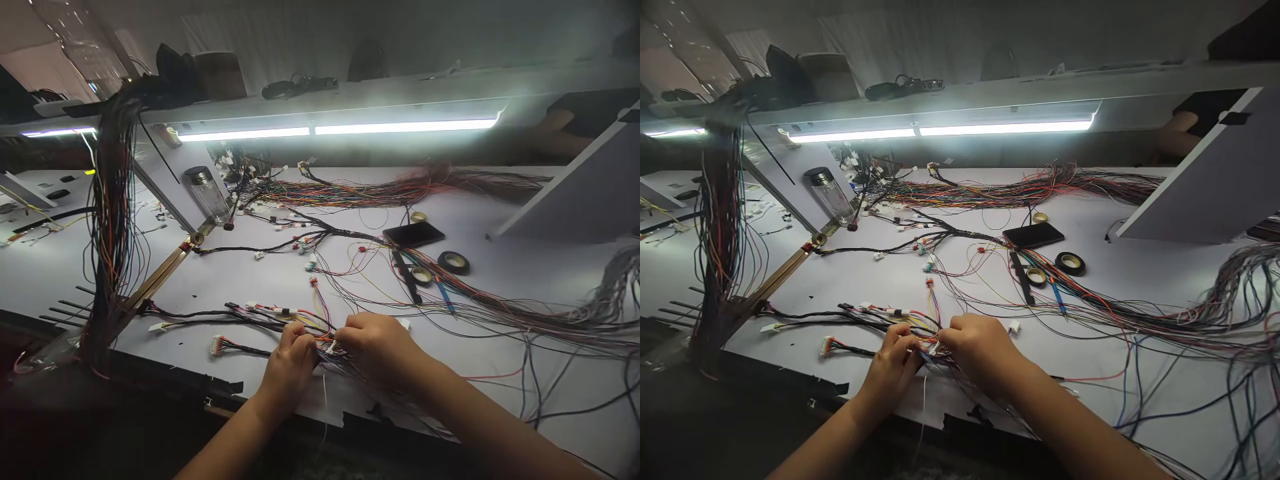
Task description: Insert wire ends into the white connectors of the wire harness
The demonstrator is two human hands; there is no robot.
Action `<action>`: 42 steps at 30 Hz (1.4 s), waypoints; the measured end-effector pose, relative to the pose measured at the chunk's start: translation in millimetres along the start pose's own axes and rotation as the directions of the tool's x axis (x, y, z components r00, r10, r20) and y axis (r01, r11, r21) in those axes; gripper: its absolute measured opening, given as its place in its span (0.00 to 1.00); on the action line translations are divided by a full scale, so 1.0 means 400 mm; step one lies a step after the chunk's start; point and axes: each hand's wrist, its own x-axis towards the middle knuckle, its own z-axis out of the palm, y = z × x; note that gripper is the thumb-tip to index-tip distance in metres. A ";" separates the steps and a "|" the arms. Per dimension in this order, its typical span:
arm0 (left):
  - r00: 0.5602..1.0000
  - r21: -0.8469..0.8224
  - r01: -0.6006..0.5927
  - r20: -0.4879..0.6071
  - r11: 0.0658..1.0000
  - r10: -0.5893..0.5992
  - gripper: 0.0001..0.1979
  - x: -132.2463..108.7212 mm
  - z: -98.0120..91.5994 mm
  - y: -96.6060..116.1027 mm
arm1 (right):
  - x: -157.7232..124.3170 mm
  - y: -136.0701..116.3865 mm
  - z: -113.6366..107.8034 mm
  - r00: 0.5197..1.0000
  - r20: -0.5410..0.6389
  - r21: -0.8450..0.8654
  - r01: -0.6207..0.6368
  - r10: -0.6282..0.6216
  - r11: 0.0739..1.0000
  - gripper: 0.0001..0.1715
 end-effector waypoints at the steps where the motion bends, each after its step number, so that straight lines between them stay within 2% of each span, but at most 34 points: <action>1: 0.999 -0.021 0.035 -0.005 0.999 -0.035 0.03 0.000 0.000 -0.003 | 0.008 -0.006 -0.002 1.000 0.010 -0.029 -0.009 0.009 1.000 0.05; 2: 0.997 -0.033 0.076 0.000 0.997 -0.076 0.03 0.000 0.000 -0.006 | 0.017 -0.011 -0.004 1.000 0.024 -0.051 -0.019 0.020 0.999 0.05; 5: 0.985 0.003 0.161 0.061 0.987 -0.160 0.12 0.001 -0.002 -0.014 | 0.035 -0.019 -0.013 0.996 0.045 -0.058 -0.075 0.077 0.996 0.07; 9: 0.983 -0.017 0.159 0.092 0.987 -0.157 0.16 -0.001 -0.001 -0.017 | 0.039 -0.013 -0.011 0.993 0.053 0.055 -0.108 0.105 0.993 0.09; 14: 0.951 -0.240 0.303 0.136 0.922 -0.277 0.13 -0.004 -0.002 -0.006 | 0.045 -0.010 0.006 0.996 0.078 0.059 -0.038 0.033 0.998 0.10; 19: 0.909 -0.403 0.414 0.220 0.816 -0.353 0.05 0.011 -0.011 0.013 | 0.080 -0.027 0.028 0.992 0.109 0.132 -0.081 0.066 0.988 0.09; 23: 0.885 -0.455 0.462 0.299 0.761 -0.358 0.04 0.024 -0.021 0.011 | 0.096 -0.031 0.030 0.988 0.134 0.180 -0.103 0.080 0.978 0.11; 26: 0.898 -0.373 0.429 0.273 0.823 -0.344 0.04 0.035 -0.039 0.007 | 0.093 -0.032 0.021 0.988 0.147 0.239 -0.081 0.046 0.968 0.11; 29: 0.911 -0.192 0.390 0.224 0.901 -0.347 0.10 0.054 -0.068 0.008 | 0.089 -0.039 0.020 0.988 0.153 0.276 -0.080 0.038 0.958 0.08; 32: 0.905 -0.060 0.386 0.218 0.920 -0.365 0.15 0.071 -0.109 0.008 | 0.092 -0.042 0.031 0.988 0.116 0.302 -0.133 0.103 0.944 0.08; 34: 0.893 -0.039 0.407 0.225 0.912 -0.389 0.16 0.070 -0.142 0.001 | 0.095 -0.035 0.039 0.979 0.086 0.370 -0.204 0.185 0.906 0.10; 36: 0.860 -0.074 0.480 0.237 0.874 -0.452 0.17 0.055 -0.176 -0.007 | 0.096 -0.024 0.045 0.962 0.080 0.450 -0.267 0.260 0.852 0.10; 37: 0.830 -0.112 0.538 0.247 0.836 -0.501 0.17 0.042 -0.193 -0.009 | 0.096 -0.019 0.046 0.956 0.084 0.476 -0.288 0.283 0.831 0.09; 39: 0.751 -0.238 0.658 0.287 0.715 -0.595 0.15 0.011 -0.226 -0.003 | 0.096 -0.011 0.049 0.950 0.095 0.494 -0.304 0.297 0.814 0.09; 40: 0.727 -0.322 0.687 0.312 0.652 -0.612 0.13 -0.005 -0.241 0.007 | 0.095 -0.008 0.051 0.948 0.098 0.496 -0.310 0.303 0.811 0.09; 41: 0.727 -0.402 0.686 0.339 0.607 -0.597 0.10 -0.020 -0.253 0.022 | 0.095 -0.006 0.054 0.945 0.098 0.496 -0.318 0.312 0.808 0.08; 42: 0.750 -0.474 0.659 0.355 0.584 -0.558 0.07 -0.032 -0.264 0.039 | 0.096 -0.003 0.057 0.943 0.097 0.495 -0.323 0.319 0.807 0.08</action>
